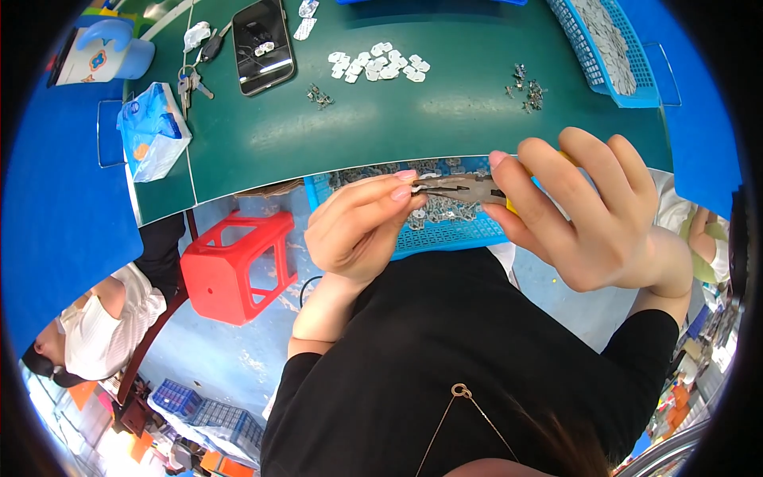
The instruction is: Assembling small components at a factory workbench using pliers.
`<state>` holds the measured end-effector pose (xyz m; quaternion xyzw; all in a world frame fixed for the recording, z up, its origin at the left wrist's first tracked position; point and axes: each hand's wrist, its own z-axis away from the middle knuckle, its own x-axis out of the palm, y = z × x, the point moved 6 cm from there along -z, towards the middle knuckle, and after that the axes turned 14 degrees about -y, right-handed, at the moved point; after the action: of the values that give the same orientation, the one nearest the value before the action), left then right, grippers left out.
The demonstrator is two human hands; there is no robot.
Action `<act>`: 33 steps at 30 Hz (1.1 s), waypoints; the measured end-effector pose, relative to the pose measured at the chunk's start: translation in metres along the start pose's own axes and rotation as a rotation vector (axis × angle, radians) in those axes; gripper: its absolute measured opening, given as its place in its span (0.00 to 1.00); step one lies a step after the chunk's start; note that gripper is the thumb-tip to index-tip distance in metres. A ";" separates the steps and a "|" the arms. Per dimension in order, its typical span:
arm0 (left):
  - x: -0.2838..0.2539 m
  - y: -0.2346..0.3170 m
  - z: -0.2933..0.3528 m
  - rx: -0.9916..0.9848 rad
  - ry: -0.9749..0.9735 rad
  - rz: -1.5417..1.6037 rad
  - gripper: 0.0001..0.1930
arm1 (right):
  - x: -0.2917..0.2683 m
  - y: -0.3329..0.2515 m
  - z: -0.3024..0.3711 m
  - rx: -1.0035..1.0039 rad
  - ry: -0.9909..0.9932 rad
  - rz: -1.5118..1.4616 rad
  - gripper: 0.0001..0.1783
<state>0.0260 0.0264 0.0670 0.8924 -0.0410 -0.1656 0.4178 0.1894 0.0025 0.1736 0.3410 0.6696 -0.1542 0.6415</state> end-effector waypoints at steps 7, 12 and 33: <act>-0.001 0.007 -0.006 0.027 -0.032 -0.056 0.14 | -0.001 0.000 0.000 -0.013 -0.007 0.000 0.18; 0.000 0.009 -0.008 -0.019 -0.088 -0.066 0.12 | 0.001 -0.001 -0.001 -0.025 0.025 0.044 0.16; 0.000 0.006 -0.006 -0.028 -0.055 -0.032 0.13 | 0.006 0.002 0.003 -0.064 0.072 0.008 0.19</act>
<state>0.0287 0.0272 0.0748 0.8820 -0.0356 -0.1973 0.4264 0.1937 0.0033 0.1681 0.3284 0.6954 -0.1178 0.6282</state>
